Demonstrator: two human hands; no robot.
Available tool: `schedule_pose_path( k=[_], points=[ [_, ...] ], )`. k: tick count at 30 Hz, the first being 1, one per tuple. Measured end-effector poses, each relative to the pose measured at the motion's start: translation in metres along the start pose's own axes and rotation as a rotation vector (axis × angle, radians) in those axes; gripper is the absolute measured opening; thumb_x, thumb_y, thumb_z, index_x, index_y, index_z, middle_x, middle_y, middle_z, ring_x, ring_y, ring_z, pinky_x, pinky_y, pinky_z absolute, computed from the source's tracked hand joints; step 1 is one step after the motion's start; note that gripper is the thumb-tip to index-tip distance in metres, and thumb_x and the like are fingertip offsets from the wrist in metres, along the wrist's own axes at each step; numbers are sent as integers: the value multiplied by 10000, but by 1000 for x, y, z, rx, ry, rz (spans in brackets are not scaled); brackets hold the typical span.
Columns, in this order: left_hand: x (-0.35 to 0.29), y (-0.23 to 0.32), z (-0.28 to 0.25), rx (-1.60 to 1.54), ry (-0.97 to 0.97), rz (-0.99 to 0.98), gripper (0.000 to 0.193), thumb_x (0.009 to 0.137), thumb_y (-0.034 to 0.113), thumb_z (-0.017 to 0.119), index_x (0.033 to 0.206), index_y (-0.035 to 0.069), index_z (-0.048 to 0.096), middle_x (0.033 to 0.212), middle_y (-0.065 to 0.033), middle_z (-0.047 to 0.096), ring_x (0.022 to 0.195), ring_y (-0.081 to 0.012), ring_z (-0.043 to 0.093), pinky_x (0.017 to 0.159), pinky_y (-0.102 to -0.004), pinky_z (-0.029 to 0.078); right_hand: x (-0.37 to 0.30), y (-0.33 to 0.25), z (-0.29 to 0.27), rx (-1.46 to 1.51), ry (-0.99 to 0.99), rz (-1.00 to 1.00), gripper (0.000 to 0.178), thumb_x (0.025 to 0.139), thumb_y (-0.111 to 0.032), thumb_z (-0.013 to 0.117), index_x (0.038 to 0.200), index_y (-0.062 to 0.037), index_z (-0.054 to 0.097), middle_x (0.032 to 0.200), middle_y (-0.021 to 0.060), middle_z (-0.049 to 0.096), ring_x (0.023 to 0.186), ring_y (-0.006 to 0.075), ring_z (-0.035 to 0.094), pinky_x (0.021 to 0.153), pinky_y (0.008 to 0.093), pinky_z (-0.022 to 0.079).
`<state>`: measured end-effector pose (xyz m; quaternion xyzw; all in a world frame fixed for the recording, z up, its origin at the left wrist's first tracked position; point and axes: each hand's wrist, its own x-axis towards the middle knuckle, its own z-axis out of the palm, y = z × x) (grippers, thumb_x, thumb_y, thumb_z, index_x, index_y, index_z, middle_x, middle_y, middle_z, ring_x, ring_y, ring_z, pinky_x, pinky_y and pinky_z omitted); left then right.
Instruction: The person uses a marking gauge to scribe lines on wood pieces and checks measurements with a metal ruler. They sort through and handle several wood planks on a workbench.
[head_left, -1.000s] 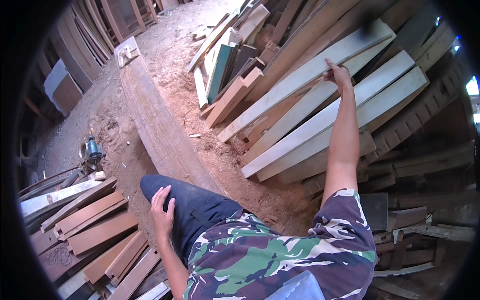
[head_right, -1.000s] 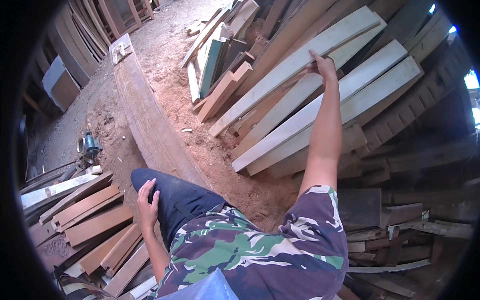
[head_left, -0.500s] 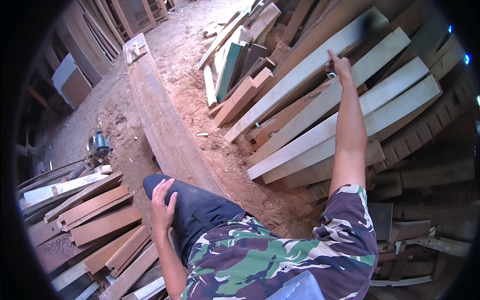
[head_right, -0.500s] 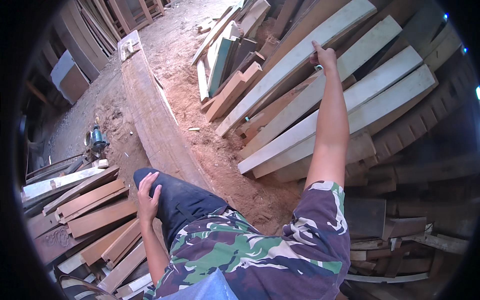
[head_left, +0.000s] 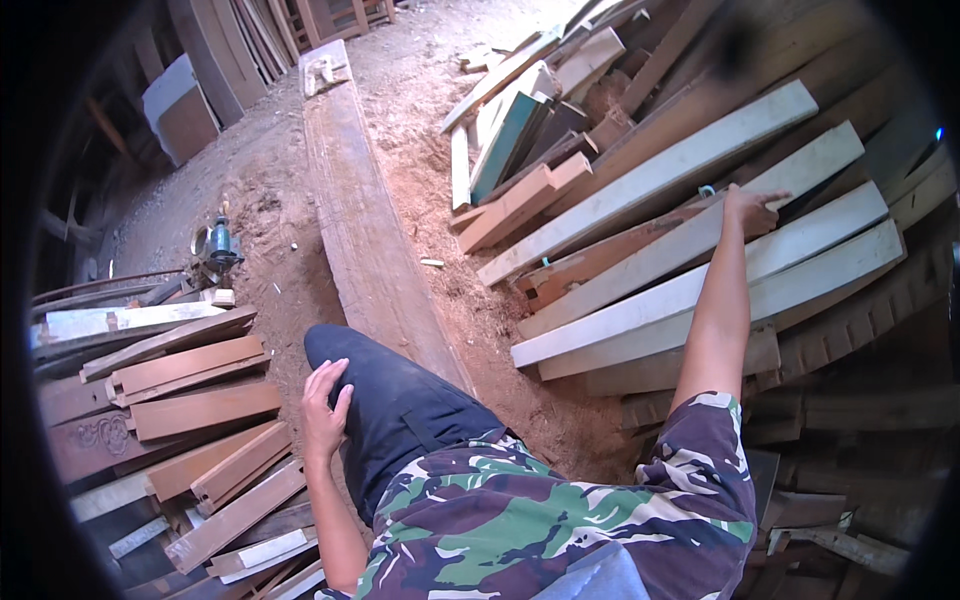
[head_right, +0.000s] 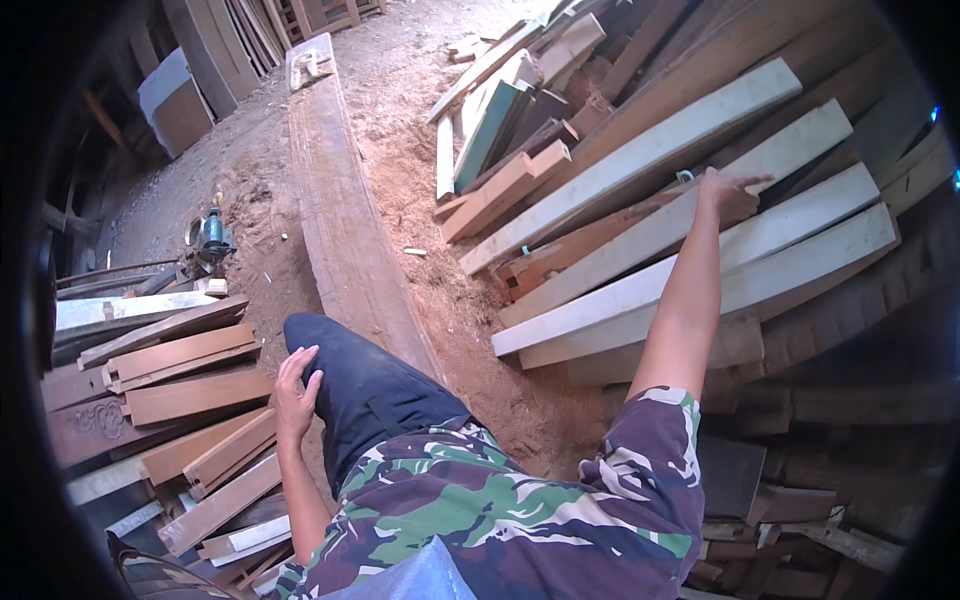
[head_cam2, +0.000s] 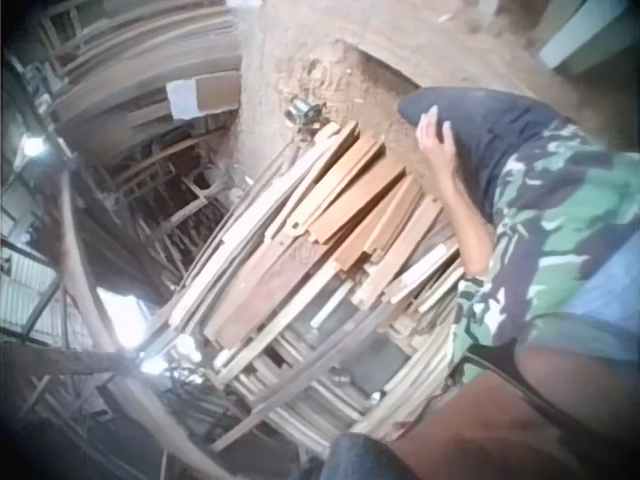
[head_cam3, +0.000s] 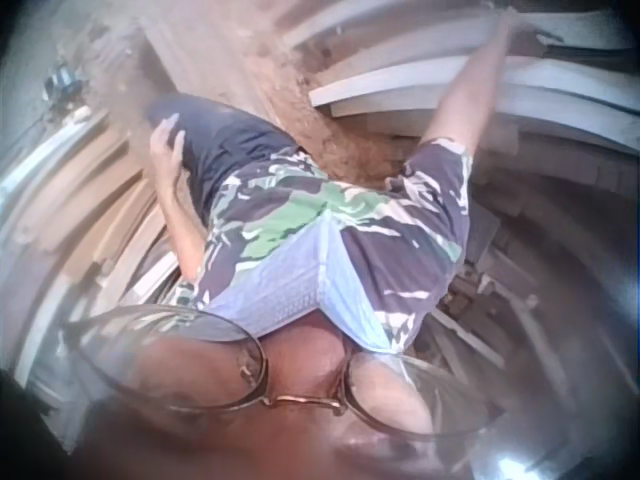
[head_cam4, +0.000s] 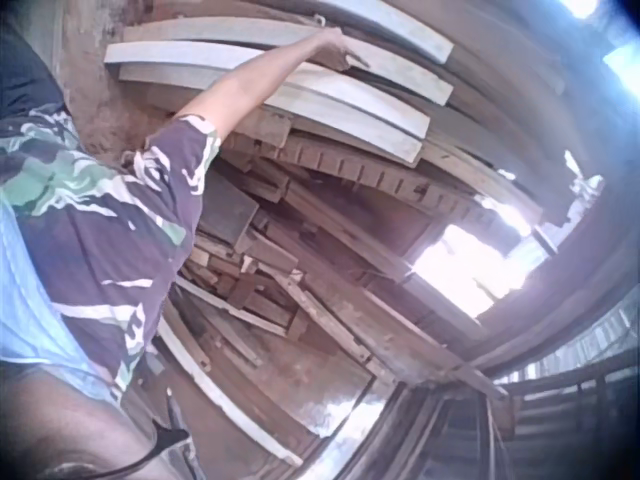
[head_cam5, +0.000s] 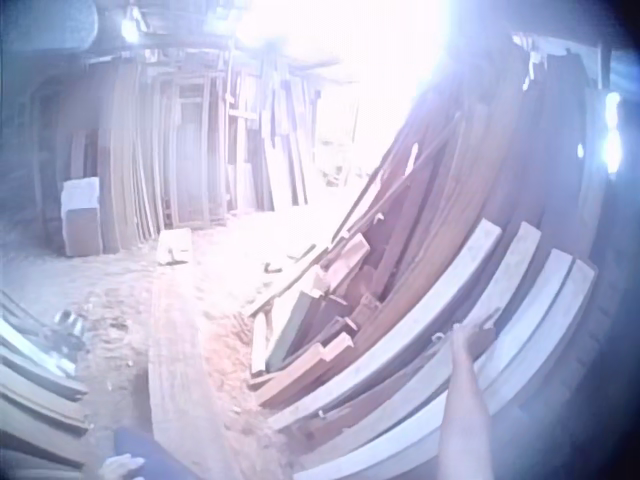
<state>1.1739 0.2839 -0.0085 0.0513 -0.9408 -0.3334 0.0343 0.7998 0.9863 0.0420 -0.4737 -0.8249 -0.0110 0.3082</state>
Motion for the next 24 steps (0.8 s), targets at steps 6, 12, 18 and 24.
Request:
schedule_pose_path(
  k=[6,12,18,24],
  points=[
    [-3,-2,4,-21,36,14,391,943,107,727,1332,68,721,1365,-145,703,1373,-349,578,1189,-459,427,-74,-29,-102,317,27,-62,1303,762,-361,878,1668,33,28,1345,388,534,1230,489,593,1101,494,483],
    [-4,7,1,-42,54,35,388,941,111,731,1327,65,722,1366,-140,704,1371,-357,577,1186,-459,427,-107,-48,-145,1241,-203,-15,837,847,-488,871,1375,107,611,1346,265,672,1239,367,655,1041,413,529],
    [-29,-10,-13,-53,153,29,389,948,132,734,1335,87,724,1352,-128,716,1356,-352,589,1169,-458,449,-177,-138,-235,1721,-355,-22,729,897,-499,845,1248,117,672,1240,197,708,1093,270,674,943,403,551],
    [-55,-22,-19,-88,284,-24,373,963,161,735,1331,100,727,1341,-117,723,1336,-342,604,1151,-448,468,-149,-175,-308,2290,-488,-193,759,970,-601,676,1312,74,620,1254,210,680,1091,312,672,993,474,534]
  ],
)
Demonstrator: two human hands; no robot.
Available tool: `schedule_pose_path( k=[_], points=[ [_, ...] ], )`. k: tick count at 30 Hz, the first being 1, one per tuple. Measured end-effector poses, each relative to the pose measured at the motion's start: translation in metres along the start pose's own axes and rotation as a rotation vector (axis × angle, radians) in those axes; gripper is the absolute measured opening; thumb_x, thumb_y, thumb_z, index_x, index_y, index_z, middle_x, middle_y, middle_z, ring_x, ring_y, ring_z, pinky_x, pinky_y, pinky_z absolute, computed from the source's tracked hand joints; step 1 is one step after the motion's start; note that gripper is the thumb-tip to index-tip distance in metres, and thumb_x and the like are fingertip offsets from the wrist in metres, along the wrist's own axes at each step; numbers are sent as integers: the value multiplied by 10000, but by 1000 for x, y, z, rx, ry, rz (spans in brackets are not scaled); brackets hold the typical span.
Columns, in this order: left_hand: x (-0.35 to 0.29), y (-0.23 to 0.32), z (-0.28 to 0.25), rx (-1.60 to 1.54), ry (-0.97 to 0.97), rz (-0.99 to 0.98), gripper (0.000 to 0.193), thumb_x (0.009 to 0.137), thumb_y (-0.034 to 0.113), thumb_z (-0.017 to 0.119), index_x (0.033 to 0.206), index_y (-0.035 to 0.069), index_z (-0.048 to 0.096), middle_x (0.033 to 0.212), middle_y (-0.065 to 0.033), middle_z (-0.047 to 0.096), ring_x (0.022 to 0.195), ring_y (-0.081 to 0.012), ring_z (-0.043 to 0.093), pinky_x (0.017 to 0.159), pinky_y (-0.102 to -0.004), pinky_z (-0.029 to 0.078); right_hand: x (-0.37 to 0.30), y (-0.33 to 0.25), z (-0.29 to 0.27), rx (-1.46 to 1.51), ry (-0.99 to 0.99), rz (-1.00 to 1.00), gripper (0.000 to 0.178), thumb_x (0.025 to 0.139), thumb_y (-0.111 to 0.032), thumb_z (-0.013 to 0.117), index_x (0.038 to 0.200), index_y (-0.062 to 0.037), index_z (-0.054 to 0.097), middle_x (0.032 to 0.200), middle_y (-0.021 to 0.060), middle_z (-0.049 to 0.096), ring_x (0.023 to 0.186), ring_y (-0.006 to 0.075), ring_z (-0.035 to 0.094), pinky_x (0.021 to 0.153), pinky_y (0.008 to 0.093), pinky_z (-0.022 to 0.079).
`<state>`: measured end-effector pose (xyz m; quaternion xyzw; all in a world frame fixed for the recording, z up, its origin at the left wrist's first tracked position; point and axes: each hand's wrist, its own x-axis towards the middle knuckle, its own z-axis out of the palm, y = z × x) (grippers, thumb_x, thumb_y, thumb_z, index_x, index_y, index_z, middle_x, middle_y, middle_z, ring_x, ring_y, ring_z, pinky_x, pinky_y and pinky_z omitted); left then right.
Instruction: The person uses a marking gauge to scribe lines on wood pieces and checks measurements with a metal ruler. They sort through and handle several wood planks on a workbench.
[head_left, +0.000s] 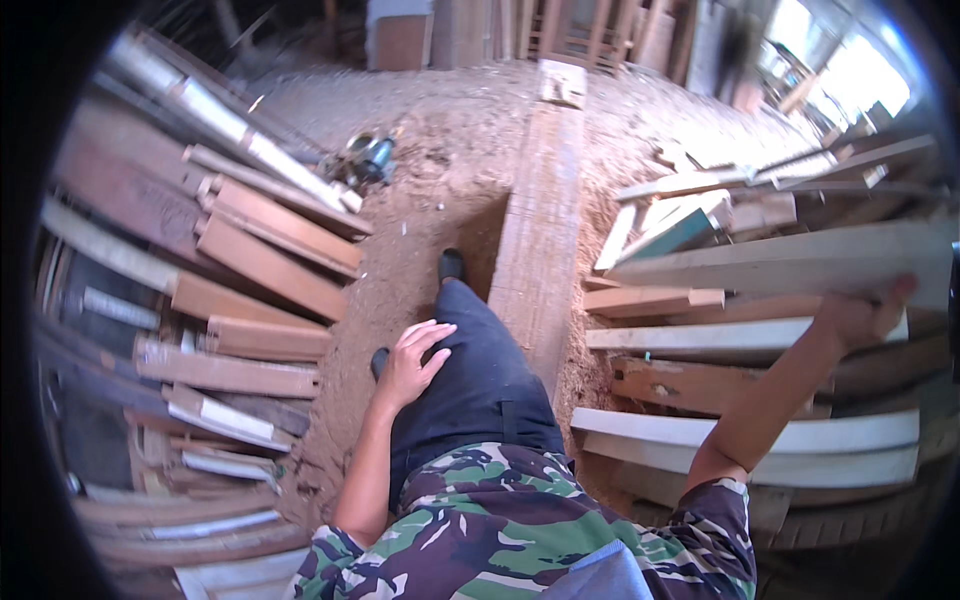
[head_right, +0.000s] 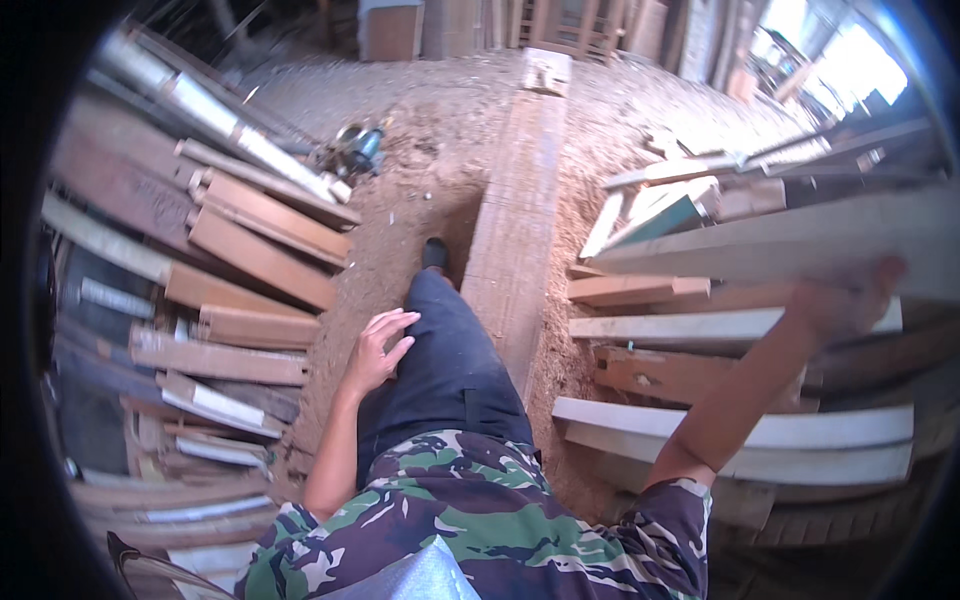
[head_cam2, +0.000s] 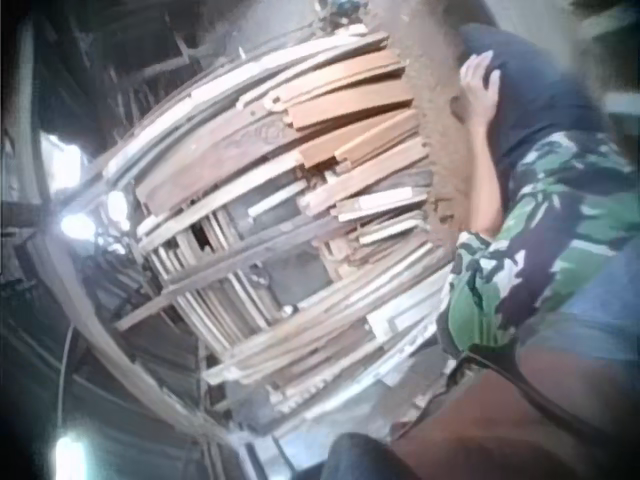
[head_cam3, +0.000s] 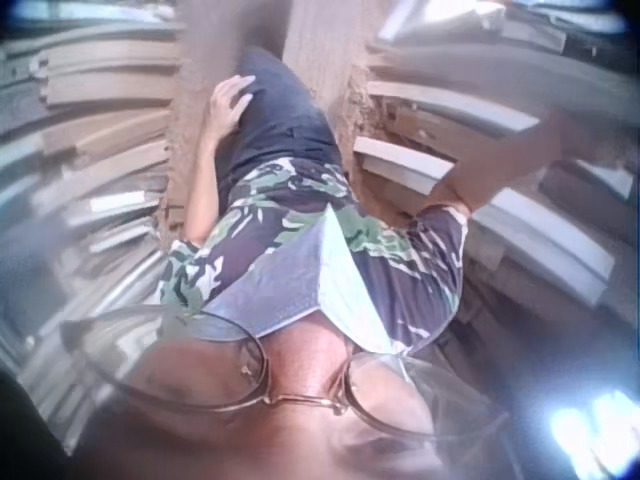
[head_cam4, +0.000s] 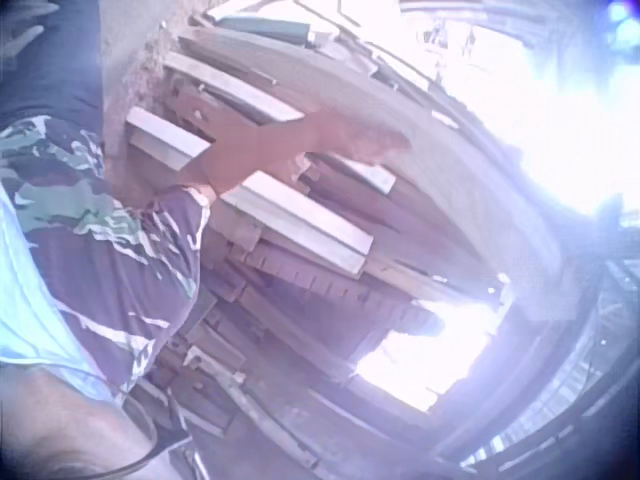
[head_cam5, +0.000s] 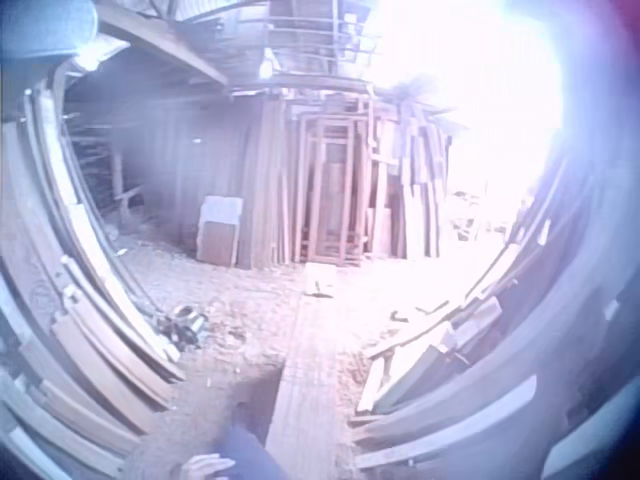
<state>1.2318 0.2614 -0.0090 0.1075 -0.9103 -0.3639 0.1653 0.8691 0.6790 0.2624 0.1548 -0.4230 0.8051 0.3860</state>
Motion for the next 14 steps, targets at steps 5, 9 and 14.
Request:
schedule_pose_path(
  k=[5,9,14],
  points=[
    [-12,6,8,-70,70,3,354,969,180,735,1312,95,733,1332,-102,727,1314,-324,622,1135,-433,484,22,68,44,6,-429,-414,563,1029,-537,563,1057,22,623,966,214,672,954,317,693,936,479,566],
    [-7,24,13,-187,121,58,366,970,205,738,1319,97,728,1337,-119,720,1309,-331,625,1135,-434,477,-21,144,102,102,-821,-358,636,1110,-556,359,873,-9,581,751,206,651,749,301,657,746,443,572],
    [-13,73,-4,-370,99,119,445,973,248,760,1392,117,688,1391,-172,688,1349,-313,613,1198,-456,409,-91,228,138,604,-1196,336,837,1106,-635,188,791,3,629,753,204,658,701,331,638,703,438,563]
  ],
)
